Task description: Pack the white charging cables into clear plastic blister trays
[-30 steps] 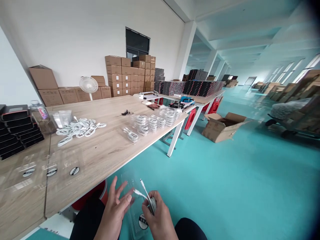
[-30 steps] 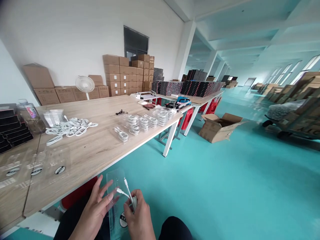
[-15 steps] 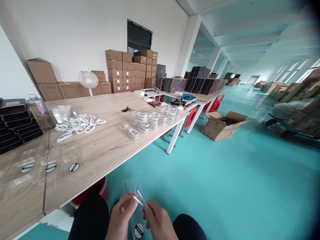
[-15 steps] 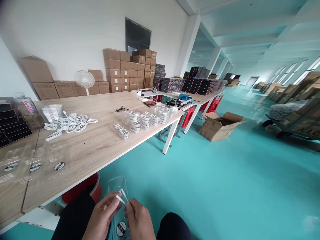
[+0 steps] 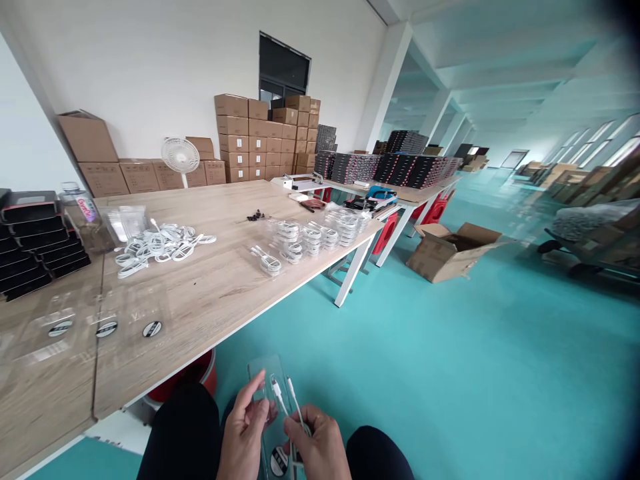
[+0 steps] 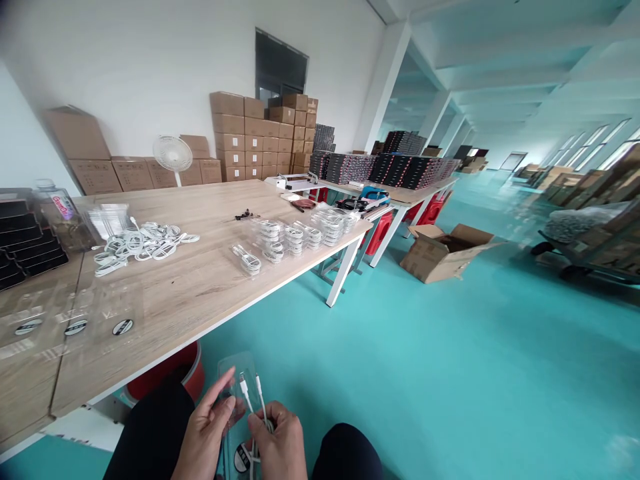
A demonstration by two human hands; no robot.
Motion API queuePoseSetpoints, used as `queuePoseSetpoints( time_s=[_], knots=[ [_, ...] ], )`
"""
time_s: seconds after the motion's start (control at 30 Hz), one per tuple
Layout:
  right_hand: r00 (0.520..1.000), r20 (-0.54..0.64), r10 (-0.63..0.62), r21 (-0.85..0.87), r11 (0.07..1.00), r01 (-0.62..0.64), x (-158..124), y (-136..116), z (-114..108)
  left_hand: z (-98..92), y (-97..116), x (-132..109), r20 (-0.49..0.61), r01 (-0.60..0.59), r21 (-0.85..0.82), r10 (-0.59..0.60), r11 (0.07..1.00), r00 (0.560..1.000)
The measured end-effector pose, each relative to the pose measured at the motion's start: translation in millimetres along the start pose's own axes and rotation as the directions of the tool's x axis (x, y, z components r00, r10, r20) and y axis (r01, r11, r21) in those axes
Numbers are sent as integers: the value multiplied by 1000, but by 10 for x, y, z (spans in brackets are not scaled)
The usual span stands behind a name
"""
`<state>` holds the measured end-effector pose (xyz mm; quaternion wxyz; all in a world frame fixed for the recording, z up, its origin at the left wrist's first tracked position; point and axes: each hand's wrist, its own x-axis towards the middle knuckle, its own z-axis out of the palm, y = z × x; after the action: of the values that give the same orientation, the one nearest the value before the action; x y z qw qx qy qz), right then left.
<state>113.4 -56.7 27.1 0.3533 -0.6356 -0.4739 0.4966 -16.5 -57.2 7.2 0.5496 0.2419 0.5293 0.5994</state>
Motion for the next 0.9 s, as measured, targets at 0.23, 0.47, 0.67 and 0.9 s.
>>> queuePoseSetpoints(
  time_s=[0.23,0.47,0.67,0.9],
  knots=[
    [991,106,84,26,996,-88,-27,-26,80,7,-65,-10,21,143,-267,-143,953,989],
    [981,183,60,20,998,-65,-50,-79,145,7,-20,3,83,179,-256,-163,950,983],
    [972,214,99,23,994,-106,-56,-88,135,-16,-90,30,22,125,-151,-123,981,992],
    [989,148,29,-174,985,-3,1,-52,238,-29,-109,68,-46,49,-122,-55,991,997]
  ],
)
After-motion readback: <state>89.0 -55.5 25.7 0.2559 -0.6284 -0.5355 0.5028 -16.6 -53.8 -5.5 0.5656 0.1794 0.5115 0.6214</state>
